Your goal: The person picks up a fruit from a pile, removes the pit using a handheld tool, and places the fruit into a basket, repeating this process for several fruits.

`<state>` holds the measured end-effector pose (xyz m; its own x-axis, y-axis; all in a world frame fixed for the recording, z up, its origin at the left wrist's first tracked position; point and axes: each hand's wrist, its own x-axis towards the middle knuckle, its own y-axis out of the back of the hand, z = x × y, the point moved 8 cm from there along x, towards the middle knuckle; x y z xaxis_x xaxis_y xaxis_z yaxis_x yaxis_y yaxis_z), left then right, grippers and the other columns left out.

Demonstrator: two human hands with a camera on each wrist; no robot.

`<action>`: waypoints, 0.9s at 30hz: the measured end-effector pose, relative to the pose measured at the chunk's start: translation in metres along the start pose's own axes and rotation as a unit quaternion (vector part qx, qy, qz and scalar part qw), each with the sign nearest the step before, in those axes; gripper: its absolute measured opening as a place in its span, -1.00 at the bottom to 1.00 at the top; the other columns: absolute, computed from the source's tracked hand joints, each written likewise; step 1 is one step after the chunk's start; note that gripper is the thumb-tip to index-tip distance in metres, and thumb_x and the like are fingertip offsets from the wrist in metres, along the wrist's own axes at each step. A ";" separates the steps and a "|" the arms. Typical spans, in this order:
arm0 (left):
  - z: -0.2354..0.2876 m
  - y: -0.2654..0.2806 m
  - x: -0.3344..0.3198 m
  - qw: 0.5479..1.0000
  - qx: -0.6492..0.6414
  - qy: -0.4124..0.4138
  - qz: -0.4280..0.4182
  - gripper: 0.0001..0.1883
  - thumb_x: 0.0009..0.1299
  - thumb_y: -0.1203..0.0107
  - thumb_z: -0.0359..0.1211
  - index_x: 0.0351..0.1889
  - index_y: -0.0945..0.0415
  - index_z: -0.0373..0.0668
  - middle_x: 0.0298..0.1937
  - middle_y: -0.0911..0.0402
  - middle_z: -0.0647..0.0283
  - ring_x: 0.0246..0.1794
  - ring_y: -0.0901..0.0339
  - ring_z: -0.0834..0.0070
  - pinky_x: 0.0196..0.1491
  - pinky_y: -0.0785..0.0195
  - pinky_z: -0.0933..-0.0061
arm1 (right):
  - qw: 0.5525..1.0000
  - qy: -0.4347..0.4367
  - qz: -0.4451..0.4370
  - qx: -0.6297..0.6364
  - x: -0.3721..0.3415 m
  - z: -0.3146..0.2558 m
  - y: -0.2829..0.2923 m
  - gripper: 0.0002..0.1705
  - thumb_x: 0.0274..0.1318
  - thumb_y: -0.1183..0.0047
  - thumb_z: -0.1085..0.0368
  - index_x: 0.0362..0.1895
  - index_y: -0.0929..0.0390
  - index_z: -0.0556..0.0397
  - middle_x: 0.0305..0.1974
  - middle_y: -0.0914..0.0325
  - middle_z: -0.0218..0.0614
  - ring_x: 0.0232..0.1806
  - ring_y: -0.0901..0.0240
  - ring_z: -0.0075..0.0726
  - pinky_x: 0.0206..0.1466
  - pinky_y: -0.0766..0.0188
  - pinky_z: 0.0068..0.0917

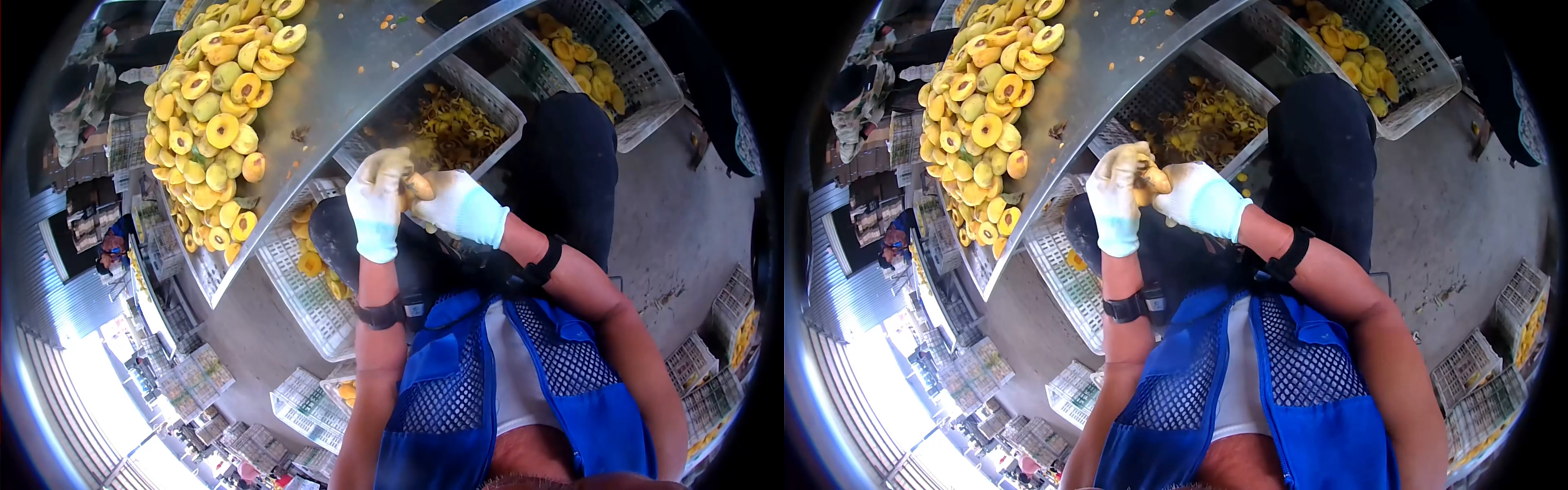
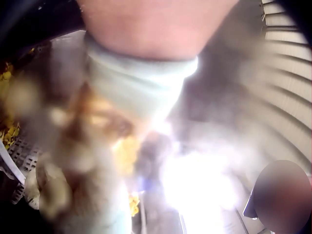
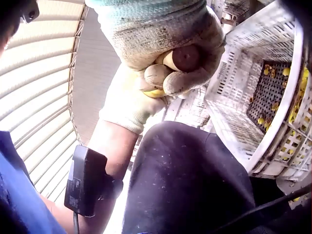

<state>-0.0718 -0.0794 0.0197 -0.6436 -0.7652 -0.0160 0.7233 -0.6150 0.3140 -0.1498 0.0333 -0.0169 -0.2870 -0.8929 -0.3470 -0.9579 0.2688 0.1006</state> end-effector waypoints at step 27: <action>-0.004 -0.003 -0.006 0.997 0.068 0.004 -0.048 -0.77 0.39 -0.28 -0.37 -0.04 -0.71 -0.26 -0.03 -0.77 0.13 -0.02 -0.72 0.20 0.05 -0.57 0.29 | 0.965 0.050 0.094 -0.240 -0.003 -0.002 0.012 -0.67 0.20 -0.09 0.11 -0.28 -0.66 0.16 -0.33 -0.72 0.11 -0.19 -0.70 0.23 -0.02 -0.61 0.00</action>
<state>-0.0686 -0.0738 0.0148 -0.7061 -0.7055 -0.0605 0.6173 -0.6551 0.4356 -0.1603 0.0385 -0.0125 -0.4322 -0.8815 -0.1900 -0.7723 0.2531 0.5826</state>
